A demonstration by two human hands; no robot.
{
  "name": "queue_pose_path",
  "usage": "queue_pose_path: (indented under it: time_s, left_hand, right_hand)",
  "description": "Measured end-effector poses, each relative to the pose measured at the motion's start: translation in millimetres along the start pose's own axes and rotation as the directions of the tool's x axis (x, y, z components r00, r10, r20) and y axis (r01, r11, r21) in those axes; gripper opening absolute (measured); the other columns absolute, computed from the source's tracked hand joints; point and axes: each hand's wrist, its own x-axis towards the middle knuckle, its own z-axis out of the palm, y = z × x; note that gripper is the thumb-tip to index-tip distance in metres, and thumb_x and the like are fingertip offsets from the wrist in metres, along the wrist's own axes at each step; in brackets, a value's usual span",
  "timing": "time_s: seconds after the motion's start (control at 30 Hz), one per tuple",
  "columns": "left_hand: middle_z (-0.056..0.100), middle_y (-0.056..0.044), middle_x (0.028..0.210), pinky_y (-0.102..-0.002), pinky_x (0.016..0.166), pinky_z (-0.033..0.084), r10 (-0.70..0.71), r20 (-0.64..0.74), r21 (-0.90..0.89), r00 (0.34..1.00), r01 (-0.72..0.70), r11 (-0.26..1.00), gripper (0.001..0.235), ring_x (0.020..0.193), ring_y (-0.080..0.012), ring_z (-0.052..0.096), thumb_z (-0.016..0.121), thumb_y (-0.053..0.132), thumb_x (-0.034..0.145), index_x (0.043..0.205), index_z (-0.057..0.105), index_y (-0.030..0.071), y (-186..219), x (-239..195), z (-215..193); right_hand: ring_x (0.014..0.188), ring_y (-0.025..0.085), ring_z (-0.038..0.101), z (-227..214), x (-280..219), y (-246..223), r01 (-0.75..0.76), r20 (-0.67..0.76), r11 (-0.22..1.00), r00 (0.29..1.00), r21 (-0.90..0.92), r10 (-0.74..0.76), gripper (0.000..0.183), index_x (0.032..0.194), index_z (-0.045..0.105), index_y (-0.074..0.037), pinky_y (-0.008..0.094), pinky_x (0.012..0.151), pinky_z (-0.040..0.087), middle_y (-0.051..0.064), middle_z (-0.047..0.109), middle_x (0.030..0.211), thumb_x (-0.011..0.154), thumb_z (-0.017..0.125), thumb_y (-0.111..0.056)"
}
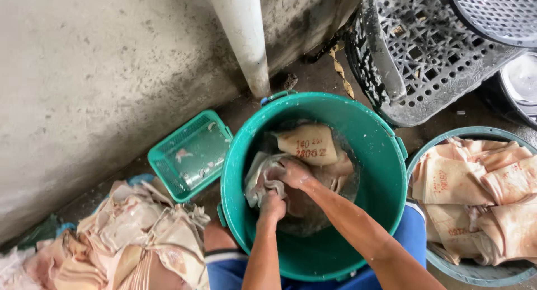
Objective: The person washes pieces of animal skin by submerging and rubbing them in a bucket of water.
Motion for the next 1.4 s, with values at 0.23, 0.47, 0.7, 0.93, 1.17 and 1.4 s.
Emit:
queue_pose_path:
  time_s: [0.23,0.47,0.7,0.93,1.17,1.4]
  left_hand:
    - [0.063,-0.025,0.129,-0.047,0.102,0.049,0.211,-0.31,0.155,0.927,-0.17,0.973,0.042,0.12,-0.0438,0.058,0.071,0.012,0.079,0.121,0.066,0.01,6,-11,-52]
    - [0.06,-0.023,0.14,-0.047,0.11,0.046,-0.071,0.04,0.106,0.997,0.067,0.992,0.047,0.13,-0.0397,0.057,0.064,0.027,0.09,0.135,0.062,0.01,8,50,-52]
    - [0.064,-0.028,0.126,-0.05,0.102,0.051,-0.088,-0.173,0.098,0.981,0.106,0.99,0.033,0.12,-0.0447,0.061,0.064,0.016,0.086,0.115,0.072,0.004,-27,89,-14]
    - [0.069,-0.027,0.114,-0.053,0.093,0.055,-0.109,-0.256,0.022,0.96,0.118,0.993,0.03,0.109,-0.0461,0.066,0.073,0.022,0.083,0.106,0.075,0.004,-9,67,-12]
    - [0.067,-0.027,0.114,-0.054,0.092,0.054,0.0,-0.204,0.053,0.979,0.012,0.999,0.038,0.108,-0.0466,0.063,0.074,0.028,0.08,0.113,0.073,0.009,49,10,-61]
    - [0.07,-0.025,0.115,-0.052,0.096,0.053,0.104,-0.116,0.245,0.988,-0.073,0.967,0.036,0.11,-0.0441,0.065,0.069,0.031,0.086,0.114,0.074,0.009,57,-2,-62]
  right_hand:
    - [0.105,0.038,0.067,24,-32,31,0.077,0.192,0.994,0.979,-0.082,-0.059,0.042,0.119,0.069,-0.004,0.049,0.09,0.052,0.023,0.07,0.112,0.079,0.067,-0.016]
    - [0.103,0.04,0.066,20,-45,57,0.227,0.242,0.923,0.958,-0.309,-0.155,0.031,0.109,0.071,-0.009,0.051,0.088,0.053,0.018,0.072,0.108,0.079,0.065,-0.011]
    - [0.118,0.034,0.057,-36,-57,29,0.45,0.282,0.78,0.891,-0.434,-0.356,0.025,0.109,0.069,-0.011,0.049,0.105,0.044,0.007,0.067,0.116,0.091,0.072,-0.027]
    - [0.13,0.036,0.044,-8,-47,-4,0.313,0.397,0.8,0.912,-0.511,-0.102,0.072,0.143,0.047,-0.013,0.051,0.107,0.038,0.009,0.048,0.145,0.076,0.072,-0.009]
    - [0.132,0.033,0.045,-16,-54,10,0.337,0.406,0.804,0.904,-0.49,-0.131,0.06,0.136,0.056,-0.018,0.048,0.109,0.042,0.005,0.051,0.14,0.08,0.072,-0.009]
    - [0.127,0.03,0.045,-13,-85,8,0.426,0.502,0.729,0.855,-0.536,-0.13,0.056,0.135,0.055,-0.022,0.051,0.104,0.036,0.005,0.039,0.155,0.081,0.071,-0.017]
